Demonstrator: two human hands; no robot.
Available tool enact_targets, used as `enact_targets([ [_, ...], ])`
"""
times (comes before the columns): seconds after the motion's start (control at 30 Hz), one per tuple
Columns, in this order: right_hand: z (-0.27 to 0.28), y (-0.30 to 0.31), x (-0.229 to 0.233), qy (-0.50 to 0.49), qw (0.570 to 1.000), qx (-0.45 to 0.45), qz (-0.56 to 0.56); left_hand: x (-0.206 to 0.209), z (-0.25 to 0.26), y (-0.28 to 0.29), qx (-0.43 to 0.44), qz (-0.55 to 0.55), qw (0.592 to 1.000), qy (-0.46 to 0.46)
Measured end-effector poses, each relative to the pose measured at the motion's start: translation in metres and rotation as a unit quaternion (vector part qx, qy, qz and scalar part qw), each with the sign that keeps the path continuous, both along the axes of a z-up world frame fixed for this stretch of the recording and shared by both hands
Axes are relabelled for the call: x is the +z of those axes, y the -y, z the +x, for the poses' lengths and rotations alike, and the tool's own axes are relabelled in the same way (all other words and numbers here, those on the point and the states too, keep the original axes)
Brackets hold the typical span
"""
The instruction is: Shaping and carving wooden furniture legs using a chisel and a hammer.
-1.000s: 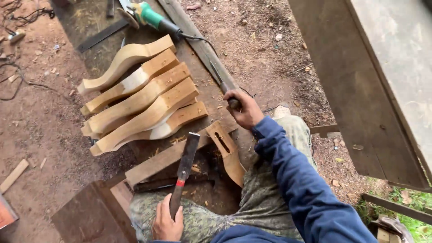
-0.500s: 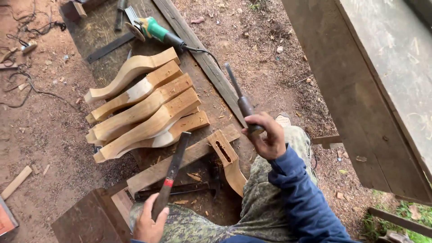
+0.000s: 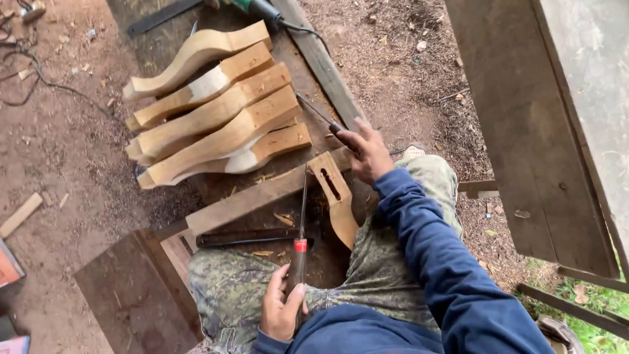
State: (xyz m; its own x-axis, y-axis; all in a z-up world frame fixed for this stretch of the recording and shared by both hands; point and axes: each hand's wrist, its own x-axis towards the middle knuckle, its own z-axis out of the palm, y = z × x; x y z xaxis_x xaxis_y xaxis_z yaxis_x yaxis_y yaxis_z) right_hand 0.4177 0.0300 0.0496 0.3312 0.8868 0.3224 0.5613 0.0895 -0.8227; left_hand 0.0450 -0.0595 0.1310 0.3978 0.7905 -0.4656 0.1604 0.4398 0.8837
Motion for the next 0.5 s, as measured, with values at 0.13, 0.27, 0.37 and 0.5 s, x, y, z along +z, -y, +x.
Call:
enact_targets([
  [0.13,-0.031,0.019,0.108,0.125,0.987,0.079,0.061,0.019,-0.008,-0.001,-0.008,-0.047,0.999,0.024],
  [0.27,-0.111,0.052,0.177,0.175,0.896,0.371,0.172,0.028,-0.02,-0.009,-0.002,-0.114,0.989,0.091],
  [0.37,-0.137,0.05,0.147,0.337,0.845,0.36,0.205,-0.004,-0.029,-0.061,-0.122,0.101,0.985,-0.073],
  [0.5,-0.153,0.047,0.153,0.197,0.895,0.356,0.181,-0.029,-0.057,-0.093,-0.211,0.297,0.899,-0.243],
])
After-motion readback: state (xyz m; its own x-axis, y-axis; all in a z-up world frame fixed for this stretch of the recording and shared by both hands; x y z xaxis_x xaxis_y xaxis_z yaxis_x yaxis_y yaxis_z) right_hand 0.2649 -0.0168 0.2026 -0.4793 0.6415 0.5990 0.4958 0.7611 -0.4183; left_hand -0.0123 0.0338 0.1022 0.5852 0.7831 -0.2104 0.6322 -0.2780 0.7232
